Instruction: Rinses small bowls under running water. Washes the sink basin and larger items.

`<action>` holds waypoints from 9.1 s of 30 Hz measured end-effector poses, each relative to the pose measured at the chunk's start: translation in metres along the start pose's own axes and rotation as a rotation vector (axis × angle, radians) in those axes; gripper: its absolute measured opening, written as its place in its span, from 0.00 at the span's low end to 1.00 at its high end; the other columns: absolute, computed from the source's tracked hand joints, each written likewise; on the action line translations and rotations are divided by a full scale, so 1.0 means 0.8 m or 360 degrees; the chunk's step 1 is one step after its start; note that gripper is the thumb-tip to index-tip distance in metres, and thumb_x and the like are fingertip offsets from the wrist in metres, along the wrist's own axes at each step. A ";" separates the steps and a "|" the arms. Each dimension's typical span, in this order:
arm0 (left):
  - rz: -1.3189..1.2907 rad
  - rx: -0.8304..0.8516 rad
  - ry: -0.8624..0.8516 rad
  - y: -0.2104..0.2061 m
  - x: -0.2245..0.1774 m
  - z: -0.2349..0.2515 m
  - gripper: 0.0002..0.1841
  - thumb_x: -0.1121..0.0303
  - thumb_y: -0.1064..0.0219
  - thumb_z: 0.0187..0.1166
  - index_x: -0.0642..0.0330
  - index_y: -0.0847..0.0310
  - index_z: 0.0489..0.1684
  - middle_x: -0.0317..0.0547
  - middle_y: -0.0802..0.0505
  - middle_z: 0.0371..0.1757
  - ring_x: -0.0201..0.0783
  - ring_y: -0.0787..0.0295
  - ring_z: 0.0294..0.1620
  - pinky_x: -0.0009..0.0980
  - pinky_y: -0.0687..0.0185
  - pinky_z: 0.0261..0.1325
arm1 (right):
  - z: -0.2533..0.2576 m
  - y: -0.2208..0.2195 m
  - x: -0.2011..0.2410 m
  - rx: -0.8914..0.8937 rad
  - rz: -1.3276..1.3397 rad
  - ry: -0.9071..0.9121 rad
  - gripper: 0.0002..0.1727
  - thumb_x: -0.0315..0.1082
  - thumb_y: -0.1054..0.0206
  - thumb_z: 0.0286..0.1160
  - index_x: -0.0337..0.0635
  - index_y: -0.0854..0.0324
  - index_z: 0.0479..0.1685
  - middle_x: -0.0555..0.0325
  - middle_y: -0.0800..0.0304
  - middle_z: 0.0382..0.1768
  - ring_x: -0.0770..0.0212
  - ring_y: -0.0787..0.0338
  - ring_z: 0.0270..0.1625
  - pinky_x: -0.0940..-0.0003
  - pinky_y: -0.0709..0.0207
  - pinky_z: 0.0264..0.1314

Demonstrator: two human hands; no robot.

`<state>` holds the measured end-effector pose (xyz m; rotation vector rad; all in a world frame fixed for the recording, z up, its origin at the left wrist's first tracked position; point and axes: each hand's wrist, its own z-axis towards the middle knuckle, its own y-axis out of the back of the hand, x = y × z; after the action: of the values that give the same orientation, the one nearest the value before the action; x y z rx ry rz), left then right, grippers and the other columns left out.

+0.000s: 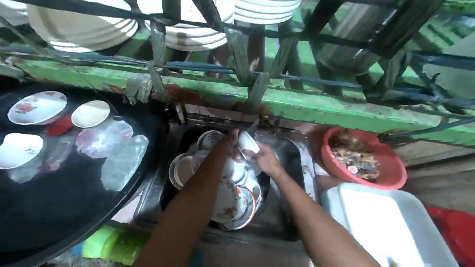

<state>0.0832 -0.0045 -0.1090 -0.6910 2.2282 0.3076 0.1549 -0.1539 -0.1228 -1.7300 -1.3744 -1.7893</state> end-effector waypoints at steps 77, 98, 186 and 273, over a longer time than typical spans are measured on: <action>0.1943 -0.0577 -0.1604 0.122 0.032 -0.136 0.20 0.71 0.31 0.79 0.59 0.15 0.70 0.58 0.13 0.73 0.56 0.19 0.77 0.53 0.25 0.79 | 0.057 -0.012 0.019 -0.0324 0.0243 -0.0390 0.21 0.41 0.45 0.92 0.36 0.22 0.71 0.39 0.18 0.67 0.46 0.17 0.68 0.42 0.23 0.68; 0.1837 -0.1183 -0.1366 0.172 -0.035 -0.208 0.20 0.54 0.33 0.84 0.56 0.10 0.64 0.62 0.05 0.54 0.66 0.07 0.53 0.70 0.17 0.54 | 0.071 -0.077 -0.101 0.0177 -0.0606 -0.0629 0.34 0.53 0.30 0.80 0.34 0.22 0.75 0.31 0.16 0.68 0.32 0.18 0.74 0.32 0.29 0.78; 0.1622 -0.0101 -0.1351 0.005 0.056 -0.028 0.34 0.73 0.32 0.77 0.61 0.35 0.88 0.62 0.30 0.88 0.58 0.34 0.88 0.53 0.37 0.88 | 0.026 -0.006 0.056 -0.0454 0.0650 -0.0396 0.17 0.39 0.48 0.93 0.38 0.18 0.60 0.50 0.11 0.47 0.58 0.10 0.44 0.57 0.14 0.46; 0.1044 -0.0558 -0.1397 0.043 -0.047 -0.155 0.20 0.52 0.28 0.81 0.59 0.09 0.57 0.53 0.04 0.50 0.47 0.07 0.55 0.52 0.16 0.64 | 0.013 -0.077 -0.069 0.0476 -0.1147 -0.0209 0.24 0.47 0.34 0.84 0.39 0.18 0.70 0.36 0.12 0.64 0.34 0.14 0.70 0.31 0.26 0.73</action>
<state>0.0096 -0.0135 0.0026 0.0699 1.4776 1.1067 0.1272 -0.1368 -0.1995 -1.2946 -2.4008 -1.6540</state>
